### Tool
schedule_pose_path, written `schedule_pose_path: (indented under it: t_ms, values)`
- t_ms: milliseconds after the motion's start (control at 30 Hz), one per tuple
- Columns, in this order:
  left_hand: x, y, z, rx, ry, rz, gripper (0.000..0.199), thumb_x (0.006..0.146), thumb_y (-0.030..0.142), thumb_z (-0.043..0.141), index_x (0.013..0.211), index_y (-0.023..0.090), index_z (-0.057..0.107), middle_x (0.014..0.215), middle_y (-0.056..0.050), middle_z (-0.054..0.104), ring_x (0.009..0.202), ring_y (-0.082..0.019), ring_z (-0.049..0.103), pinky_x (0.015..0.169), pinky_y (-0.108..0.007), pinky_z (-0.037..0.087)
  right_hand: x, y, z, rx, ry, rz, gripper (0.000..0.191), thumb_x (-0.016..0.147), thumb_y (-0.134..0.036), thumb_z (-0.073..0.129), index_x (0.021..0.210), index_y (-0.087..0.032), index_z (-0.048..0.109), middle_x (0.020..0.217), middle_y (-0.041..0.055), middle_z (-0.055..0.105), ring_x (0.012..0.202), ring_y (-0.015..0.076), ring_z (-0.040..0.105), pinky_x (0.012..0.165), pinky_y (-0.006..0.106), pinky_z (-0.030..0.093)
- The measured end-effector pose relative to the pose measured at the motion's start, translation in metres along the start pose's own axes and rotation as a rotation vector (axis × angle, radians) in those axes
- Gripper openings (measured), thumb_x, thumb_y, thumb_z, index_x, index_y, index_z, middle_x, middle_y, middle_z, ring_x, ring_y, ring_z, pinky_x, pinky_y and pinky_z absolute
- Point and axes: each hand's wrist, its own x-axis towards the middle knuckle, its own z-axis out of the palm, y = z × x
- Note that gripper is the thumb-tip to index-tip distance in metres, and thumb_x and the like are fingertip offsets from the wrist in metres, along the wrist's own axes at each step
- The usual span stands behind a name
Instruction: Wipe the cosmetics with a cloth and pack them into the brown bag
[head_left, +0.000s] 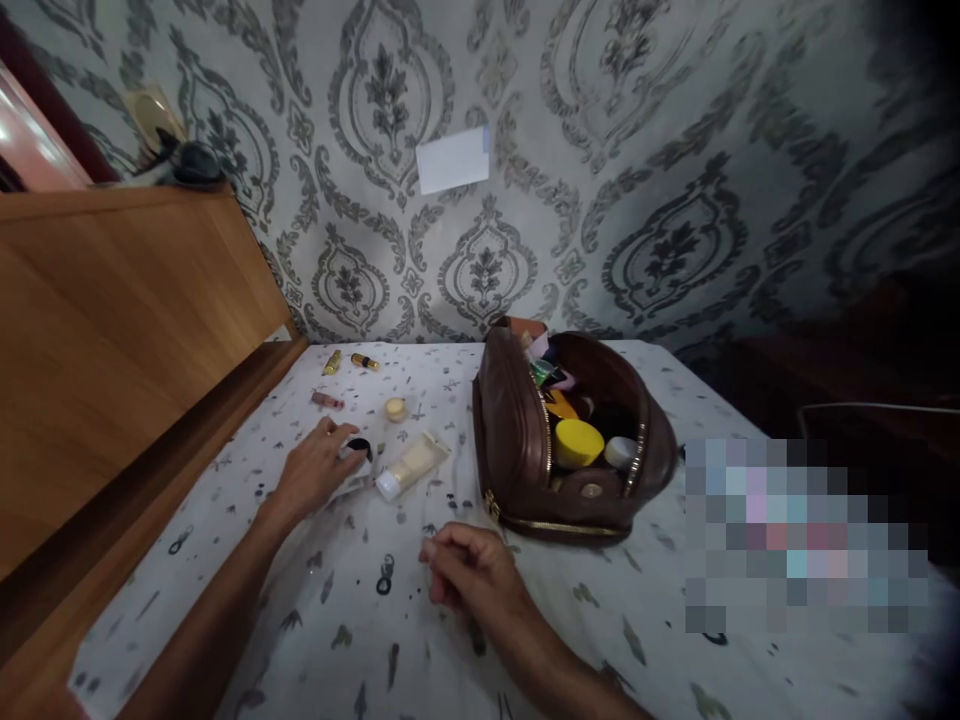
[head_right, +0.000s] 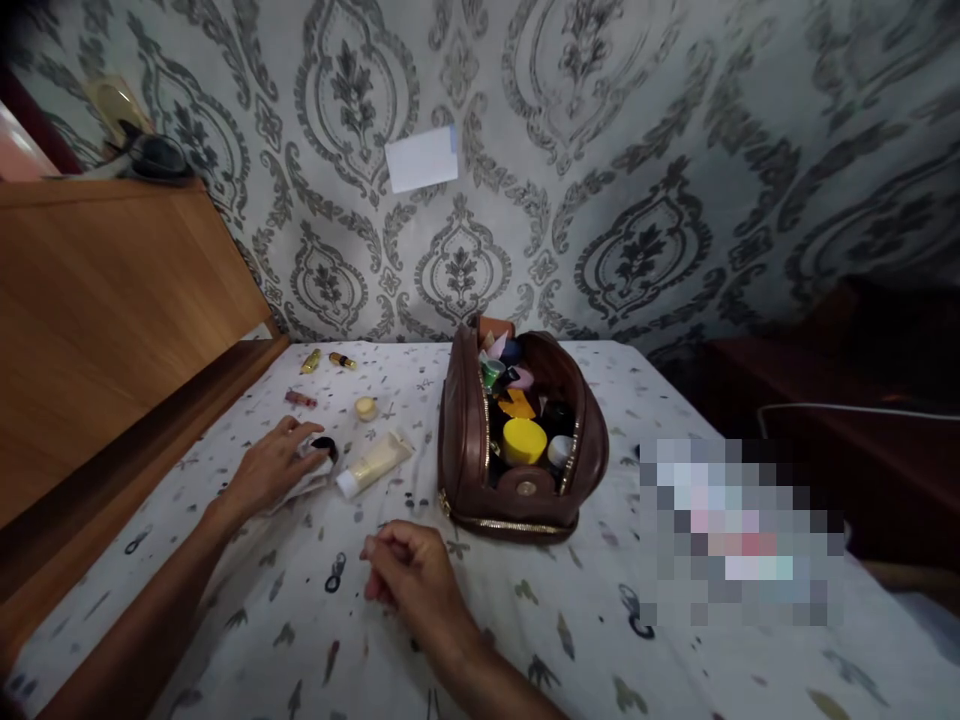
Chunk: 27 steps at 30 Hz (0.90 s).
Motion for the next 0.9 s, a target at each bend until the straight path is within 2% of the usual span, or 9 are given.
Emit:
schedule_pose_path:
  t_ms: [133, 267, 433, 533, 700, 800, 900]
  values:
    - [-0.002, 0.005, 0.009, 0.046, -0.083, 0.005, 0.041, 0.094, 0.042, 0.042, 0.130, 0.024, 0.052, 0.113, -0.009, 0.058, 0.102, -0.027, 0.061, 0.083, -0.036, 0.047, 0.007, 0.011, 0.004, -0.010, 0.041, -0.062, 0.053, 0.066, -0.070, 0.063, 0.066, -0.018, 0.056, 0.046, -0.0033, 0.051, 0.043, 0.0075, 0.039, 0.046, 0.021, 0.032]
    - [-0.003, 0.007, 0.016, 0.079, -0.060, -0.006, 0.039, 0.095, 0.039, 0.044, 0.129, 0.023, 0.051, 0.112, -0.009, 0.061, 0.104, -0.027, 0.061, 0.083, -0.036, 0.046, 0.005, 0.024, 0.003, -0.116, 0.018, -0.142, 0.053, 0.073, -0.070, 0.060, 0.063, -0.018, 0.053, 0.047, -0.0026, 0.051, 0.044, 0.0083, 0.040, 0.047, 0.021, 0.032]
    - [-0.001, 0.007, 0.019, 0.126, -0.038, 0.003, 0.035, 0.097, 0.045, 0.043, 0.122, 0.022, 0.053, 0.106, -0.009, 0.063, 0.100, -0.026, 0.063, 0.076, -0.033, 0.046, -0.001, 0.029, 0.003, -0.248, -0.010, -0.218, 0.048, 0.082, -0.063, 0.054, 0.065, -0.017, 0.054, 0.052, -0.0012, 0.053, 0.051, 0.0102, 0.046, 0.052, 0.022, 0.034]
    - [0.003, 0.005, 0.021, 0.152, -0.008, 0.025, 0.037, 0.099, 0.049, 0.035, 0.118, 0.023, 0.054, 0.103, -0.008, 0.064, 0.095, -0.024, 0.065, 0.073, -0.031, 0.045, -0.002, 0.028, 0.003, -0.273, -0.015, -0.239, 0.044, 0.084, -0.057, 0.054, 0.066, -0.017, 0.054, 0.053, -0.0012, 0.053, 0.051, 0.0103, 0.046, 0.052, 0.022, 0.034]
    - [0.012, 0.004, 0.023, 0.170, -0.005, 0.045, 0.034, 0.103, 0.037, 0.026, 0.108, 0.023, 0.056, 0.102, -0.006, 0.068, 0.094, -0.021, 0.066, 0.077, -0.029, 0.046, -0.005, 0.024, 0.005, -0.250, -0.011, -0.257, 0.032, 0.085, -0.042, 0.057, 0.066, -0.017, 0.058, 0.052, -0.0025, 0.054, 0.052, 0.0101, 0.048, 0.054, 0.021, 0.036]
    - [0.018, 0.002, 0.023, 0.192, -0.017, 0.051, 0.033, 0.101, 0.033, 0.026, 0.105, 0.022, 0.057, 0.101, -0.007, 0.071, 0.092, -0.023, 0.067, 0.077, -0.031, 0.046, -0.007, 0.021, 0.006, -0.239, 0.013, -0.213, 0.022, 0.082, -0.028, 0.058, 0.064, -0.016, 0.059, 0.051, -0.0038, 0.055, 0.050, 0.0088, 0.047, 0.053, 0.020, 0.036]
    - [0.026, -0.009, 0.023, 0.156, -0.059, 0.086, 0.038, 0.100, 0.036, 0.024, 0.095, 0.021, 0.059, 0.090, -0.008, 0.073, 0.088, -0.025, 0.068, 0.077, -0.033, 0.048, -0.009, 0.017, 0.006, -0.231, 0.033, -0.177, 0.019, 0.079, -0.018, 0.058, 0.060, -0.017, 0.058, 0.050, -0.0054, 0.053, 0.047, 0.0074, 0.046, 0.053, 0.018, 0.036]
